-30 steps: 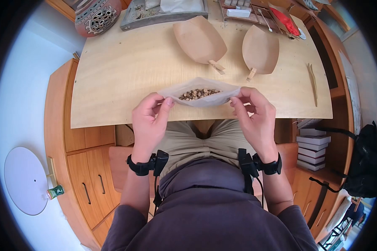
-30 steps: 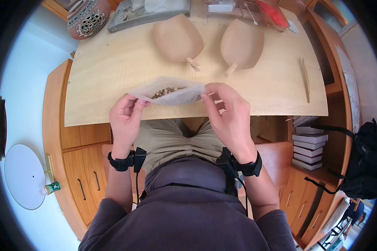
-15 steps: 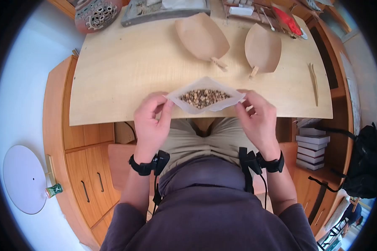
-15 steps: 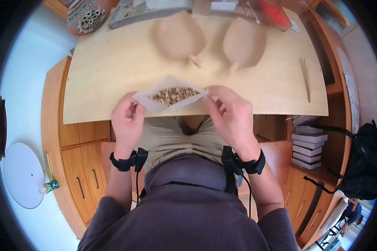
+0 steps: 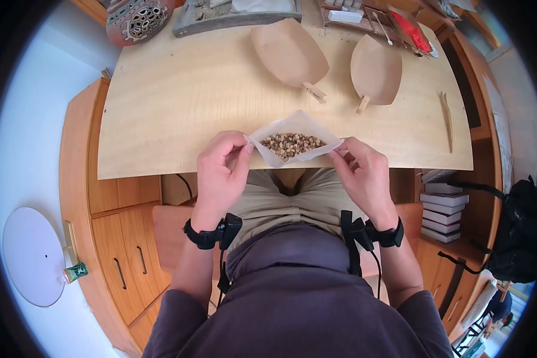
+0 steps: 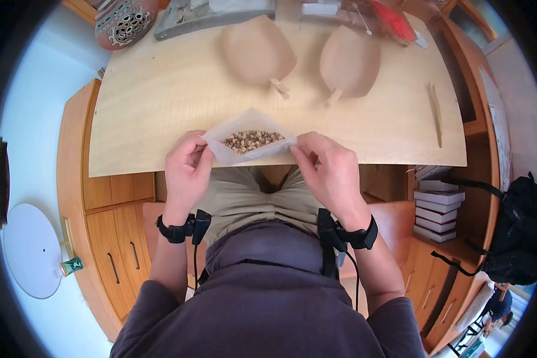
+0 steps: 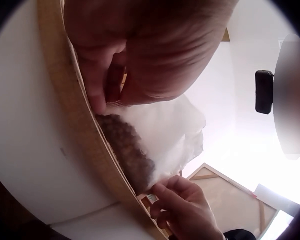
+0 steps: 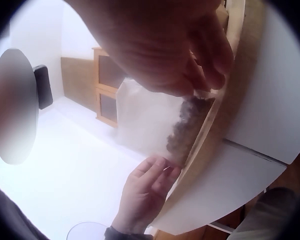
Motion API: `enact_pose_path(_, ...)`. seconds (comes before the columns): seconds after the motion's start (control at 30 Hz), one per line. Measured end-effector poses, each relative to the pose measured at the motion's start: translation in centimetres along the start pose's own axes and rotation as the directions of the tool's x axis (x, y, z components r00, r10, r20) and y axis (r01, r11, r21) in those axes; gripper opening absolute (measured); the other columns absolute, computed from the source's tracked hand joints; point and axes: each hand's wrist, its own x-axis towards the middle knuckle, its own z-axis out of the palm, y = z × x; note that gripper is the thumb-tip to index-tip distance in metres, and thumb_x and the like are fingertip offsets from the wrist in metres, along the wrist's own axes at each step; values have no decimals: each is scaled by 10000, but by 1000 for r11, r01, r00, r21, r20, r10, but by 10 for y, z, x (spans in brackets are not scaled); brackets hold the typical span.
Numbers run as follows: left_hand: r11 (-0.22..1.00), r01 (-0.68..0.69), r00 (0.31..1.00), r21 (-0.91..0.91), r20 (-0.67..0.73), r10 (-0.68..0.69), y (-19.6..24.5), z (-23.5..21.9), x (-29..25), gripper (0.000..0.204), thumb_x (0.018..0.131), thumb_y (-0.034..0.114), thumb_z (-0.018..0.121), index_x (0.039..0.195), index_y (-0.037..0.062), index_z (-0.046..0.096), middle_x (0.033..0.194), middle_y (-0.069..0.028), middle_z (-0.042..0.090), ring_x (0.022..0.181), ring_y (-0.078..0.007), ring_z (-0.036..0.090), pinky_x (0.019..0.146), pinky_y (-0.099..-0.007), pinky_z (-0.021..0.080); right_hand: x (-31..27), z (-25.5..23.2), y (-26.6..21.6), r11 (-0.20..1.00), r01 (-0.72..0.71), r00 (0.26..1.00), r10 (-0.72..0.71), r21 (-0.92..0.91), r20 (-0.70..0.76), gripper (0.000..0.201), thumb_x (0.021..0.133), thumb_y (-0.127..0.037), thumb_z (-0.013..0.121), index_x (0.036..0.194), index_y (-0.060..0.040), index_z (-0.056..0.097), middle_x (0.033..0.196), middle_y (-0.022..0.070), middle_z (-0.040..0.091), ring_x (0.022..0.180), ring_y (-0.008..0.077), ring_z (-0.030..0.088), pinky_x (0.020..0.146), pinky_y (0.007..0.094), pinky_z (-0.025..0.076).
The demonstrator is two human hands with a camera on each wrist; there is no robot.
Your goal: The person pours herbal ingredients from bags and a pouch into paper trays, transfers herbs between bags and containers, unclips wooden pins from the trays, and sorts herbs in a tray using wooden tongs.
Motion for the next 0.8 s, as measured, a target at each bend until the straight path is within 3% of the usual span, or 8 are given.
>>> enact_pose_path(0.23,1000,-11,1000,16,-16,12,6,-2,-4,48,919,-69,633,964,-54,638,1018,-123,672,911,-189,687,809,-287,596,0,-9,-17,992,-36,998,29,124,61,338,820,-77,781,1142,-30,689,891,118,672,647,216,623,605,326,521)
enact_pose_path(0.33,998,-55,998,34,6,55,13,-3,-4,59,910,-82,632,961,-53,641,1017,-126,672,918,-190,691,812,-286,601,1,-17,-23,995,16,991,-30,102,132,455,778,-66,800,1215,-44,675,894,107,627,660,216,602,629,325,524)
enact_pose_path(0.4,999,-40,999,34,10,39,16,-1,-4,65,913,-84,630,965,-50,648,1029,-121,668,920,-185,690,812,-280,602,1,-19,-24,982,134,977,-154,133,151,455,761,-64,804,1200,-48,685,829,103,588,654,218,588,631,323,519)
enact_pose_path(0.57,996,-32,998,-83,55,36,16,0,-1,88,924,-71,633,1003,-43,660,1044,-113,657,913,-163,681,798,-269,596,-1,-25,-22,971,182,981,-191,153,45,142,873,-74,761,1001,-16,742,783,90,567,625,235,565,567,371,461)
enact_pose_path(0.63,993,-29,997,-118,74,38,17,1,1,98,928,-60,638,1018,-37,667,1046,-112,653,904,-154,675,777,-262,591,0,-38,-29,974,177,983,-181,143,18,129,871,-65,758,991,-19,743,766,91,564,626,228,565,565,361,456)
enact_pose_path(0.7,998,-48,995,-36,90,51,18,1,5,151,967,-33,609,1116,-24,632,1062,-87,626,862,-134,659,734,-272,586,2,-46,-27,975,173,985,-174,137,-7,117,869,-56,755,981,-21,743,749,92,560,627,221,566,563,351,450)
enact_pose_path(0.73,997,-56,994,-45,91,60,18,2,7,151,967,-33,609,1116,-24,632,1062,-87,626,862,-134,659,734,-272,586,3,-53,-22,981,173,983,-167,89,-79,123,890,-53,741,1008,-23,744,737,76,576,599,184,558,543,324,441)
enact_pose_path(0.8,989,32,997,-146,67,-23,16,5,12,213,977,-1,615,1190,-6,608,1034,-70,632,862,-121,655,705,-255,572,7,-66,-14,984,174,973,-167,31,-157,130,910,-50,727,1036,-25,746,724,60,592,572,146,550,522,298,432)
